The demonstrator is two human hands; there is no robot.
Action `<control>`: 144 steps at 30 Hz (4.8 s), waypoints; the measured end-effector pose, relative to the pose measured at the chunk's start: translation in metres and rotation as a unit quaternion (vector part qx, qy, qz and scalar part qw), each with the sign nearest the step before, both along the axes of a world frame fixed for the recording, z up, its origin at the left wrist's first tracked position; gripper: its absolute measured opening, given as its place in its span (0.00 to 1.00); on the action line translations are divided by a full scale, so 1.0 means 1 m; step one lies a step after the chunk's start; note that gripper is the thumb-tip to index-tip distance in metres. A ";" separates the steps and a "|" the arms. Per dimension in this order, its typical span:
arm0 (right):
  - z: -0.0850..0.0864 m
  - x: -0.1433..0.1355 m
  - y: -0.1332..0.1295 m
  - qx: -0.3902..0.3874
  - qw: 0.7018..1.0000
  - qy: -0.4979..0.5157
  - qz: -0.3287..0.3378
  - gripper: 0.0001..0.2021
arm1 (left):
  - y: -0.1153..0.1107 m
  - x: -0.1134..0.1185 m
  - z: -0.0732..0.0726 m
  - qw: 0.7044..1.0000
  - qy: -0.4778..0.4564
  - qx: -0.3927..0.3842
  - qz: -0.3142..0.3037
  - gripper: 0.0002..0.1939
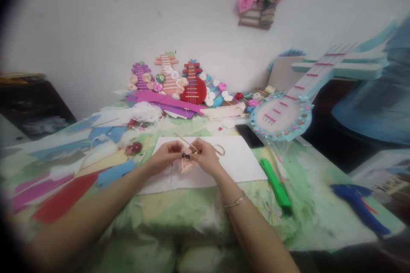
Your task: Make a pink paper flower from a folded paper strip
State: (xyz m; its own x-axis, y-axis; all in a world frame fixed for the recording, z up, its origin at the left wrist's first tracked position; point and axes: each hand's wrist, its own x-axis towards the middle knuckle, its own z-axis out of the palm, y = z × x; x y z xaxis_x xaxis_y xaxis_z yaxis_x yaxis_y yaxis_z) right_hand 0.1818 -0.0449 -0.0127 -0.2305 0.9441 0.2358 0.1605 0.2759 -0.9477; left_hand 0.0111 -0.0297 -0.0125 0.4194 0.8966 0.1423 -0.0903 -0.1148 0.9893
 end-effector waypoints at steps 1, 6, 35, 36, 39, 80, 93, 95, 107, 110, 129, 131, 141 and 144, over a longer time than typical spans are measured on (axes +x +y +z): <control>-0.002 0.000 0.001 0.004 1.000 -0.005 -0.007 0.10 | 0.000 0.000 0.000 1.000 -0.010 -0.006 -0.014 0.12; -0.010 0.002 0.008 0.018 0.998 -0.053 -0.033 0.10 | -0.002 0.000 0.001 0.996 -0.037 -0.031 -0.076 0.16; -0.002 0.003 0.003 0.036 0.995 -0.072 -0.058 0.08 | -0.001 -0.002 0.005 1.000 0.017 -0.009 0.018 0.16; -0.003 0.003 0.003 0.039 0.994 -0.083 -0.064 0.07 | -0.001 -0.002 0.005 1.000 0.019 -0.008 0.023 0.16; -0.005 0.003 0.003 0.052 0.989 -0.112 -0.081 0.06 | -0.002 -0.002 0.007 0.999 0.020 -0.015 0.027 0.16; -0.003 0.000 -0.002 0.042 0.990 -0.129 -0.036 0.11 | -0.003 -0.001 0.009 0.997 0.064 0.013 0.044 0.14; 0.023 0.018 -0.010 0.172 0.968 -0.012 -0.185 0.12 | 0.003 -0.004 0.005 0.998 0.001 -0.021 0.056 0.13; 0.022 0.017 -0.010 0.179 0.973 0.019 -0.145 0.17 | 0.005 -0.005 0.003 0.998 -0.005 -0.023 0.062 0.12; 0.026 0.017 -0.010 0.095 0.993 -0.009 -0.068 0.07 | 0.002 -0.004 0.006 0.997 -0.001 -0.037 0.070 0.07; 0.023 0.019 -0.011 0.089 0.992 -0.083 -0.018 0.06 | 0.001 -0.003 0.007 0.997 0.006 -0.015 0.080 0.06; 0.017 0.013 -0.008 0.196 0.916 -0.348 -0.032 0.23 | 0.001 -0.004 0.003 0.998 0.008 0.008 0.065 0.10; 0.016 0.013 -0.008 0.195 0.922 -0.334 -0.034 0.22 | 0.001 -0.004 0.003 0.998 0.004 0.010 0.055 0.10; 0.016 0.013 -0.010 0.203 0.941 -0.269 -0.012 0.20 | -0.001 -0.004 0.002 0.999 -0.003 -0.002 0.045 0.11; 0.014 0.012 -0.008 0.217 0.948 -0.233 -0.005 0.19 | -0.001 -0.003 0.001 0.999 -0.014 -0.010 0.039 0.14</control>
